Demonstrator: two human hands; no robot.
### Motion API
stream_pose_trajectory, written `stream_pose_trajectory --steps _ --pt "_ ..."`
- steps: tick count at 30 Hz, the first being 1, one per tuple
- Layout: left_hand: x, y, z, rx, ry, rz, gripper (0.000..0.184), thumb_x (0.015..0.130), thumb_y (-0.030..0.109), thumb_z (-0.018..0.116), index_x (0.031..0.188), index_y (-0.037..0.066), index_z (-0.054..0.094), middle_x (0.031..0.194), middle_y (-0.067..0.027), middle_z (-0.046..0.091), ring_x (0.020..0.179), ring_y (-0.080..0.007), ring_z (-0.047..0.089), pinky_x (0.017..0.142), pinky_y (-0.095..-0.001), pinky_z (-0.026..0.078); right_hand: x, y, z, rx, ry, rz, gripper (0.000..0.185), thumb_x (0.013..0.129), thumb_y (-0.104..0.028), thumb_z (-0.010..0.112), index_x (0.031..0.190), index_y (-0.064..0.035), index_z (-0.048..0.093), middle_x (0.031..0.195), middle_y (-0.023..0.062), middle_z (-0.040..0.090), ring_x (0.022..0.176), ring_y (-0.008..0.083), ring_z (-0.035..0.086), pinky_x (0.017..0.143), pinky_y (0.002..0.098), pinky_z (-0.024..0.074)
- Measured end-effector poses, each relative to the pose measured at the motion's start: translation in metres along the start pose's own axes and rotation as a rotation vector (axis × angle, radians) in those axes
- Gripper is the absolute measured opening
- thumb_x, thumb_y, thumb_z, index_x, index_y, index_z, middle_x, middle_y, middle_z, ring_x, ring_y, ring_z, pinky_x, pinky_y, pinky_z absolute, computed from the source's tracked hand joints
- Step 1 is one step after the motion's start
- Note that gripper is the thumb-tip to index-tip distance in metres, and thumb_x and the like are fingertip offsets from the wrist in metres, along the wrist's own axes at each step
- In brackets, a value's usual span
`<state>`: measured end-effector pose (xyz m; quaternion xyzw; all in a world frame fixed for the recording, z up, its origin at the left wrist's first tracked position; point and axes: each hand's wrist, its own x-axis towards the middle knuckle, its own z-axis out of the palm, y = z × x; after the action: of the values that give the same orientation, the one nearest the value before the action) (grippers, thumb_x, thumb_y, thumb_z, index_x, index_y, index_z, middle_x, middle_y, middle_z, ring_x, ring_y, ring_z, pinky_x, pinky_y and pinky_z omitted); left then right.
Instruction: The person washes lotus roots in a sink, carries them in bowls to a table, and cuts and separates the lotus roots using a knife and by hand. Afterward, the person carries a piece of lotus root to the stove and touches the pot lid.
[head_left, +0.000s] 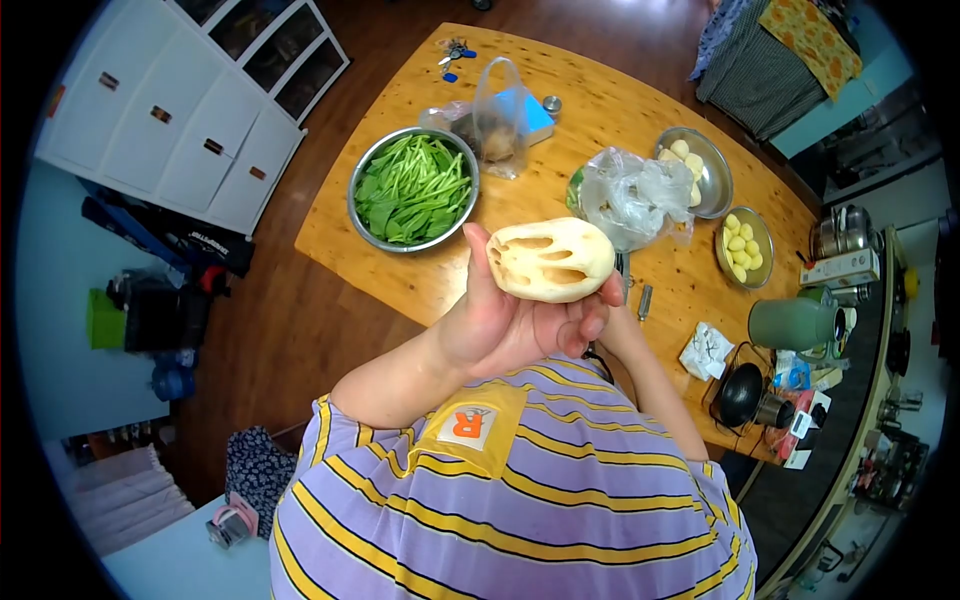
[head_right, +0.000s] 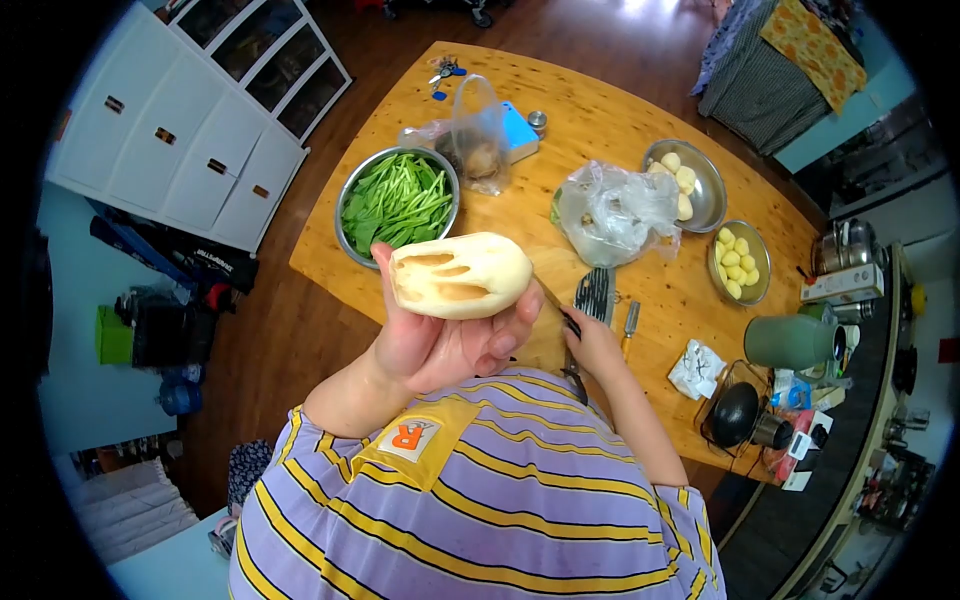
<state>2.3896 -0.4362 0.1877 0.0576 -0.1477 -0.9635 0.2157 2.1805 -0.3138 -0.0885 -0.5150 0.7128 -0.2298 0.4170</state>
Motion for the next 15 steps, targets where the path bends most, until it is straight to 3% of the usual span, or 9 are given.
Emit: stream_pose_trajectory --steps 10,13,15 --pt "-0.001 0.001 -0.003 0.082 -0.063 -0.016 0.117 0.061 0.101 0.028 0.127 0.007 0.05 0.107 -0.0154 0.055 0.073 -0.0201 0.055 0.06 -0.027 0.046 0.009 -0.011 0.009 0.001 0.023 -0.024 0.04 0.091 -0.021 0.061 0.13 -0.0115 0.059 0.115 0.0216 0.066 0.106 0.0388 0.063 0.09 0.0438 0.0507" --pt "0.004 0.003 0.022 0.062 0.204 -0.071 0.108 0.067 0.098 0.025 0.127 0.013 0.051 0.106 -0.0169 0.056 0.069 -0.0196 0.052 0.058 -0.0257 0.043 0.023 -0.011 0.029 -0.053 0.044 -0.067 0.041 0.092 -0.022 0.059 0.132 -0.0115 0.057 0.114 0.0223 0.065 0.104 0.0399 0.063 0.089 0.0448 0.0507" --pt "0.007 0.002 0.009 -0.012 0.106 -0.099 0.1 0.072 0.095 0.023 0.128 0.016 0.05 0.106 -0.0185 0.057 0.067 -0.0183 0.05 0.056 -0.0245 0.04 0.032 -0.003 0.043 -0.087 0.071 -0.088 0.041 0.093 -0.022 0.058 0.133 -0.0115 0.055 0.114 0.0228 0.065 0.103 0.0407 0.063 0.089 0.0455 0.0507"
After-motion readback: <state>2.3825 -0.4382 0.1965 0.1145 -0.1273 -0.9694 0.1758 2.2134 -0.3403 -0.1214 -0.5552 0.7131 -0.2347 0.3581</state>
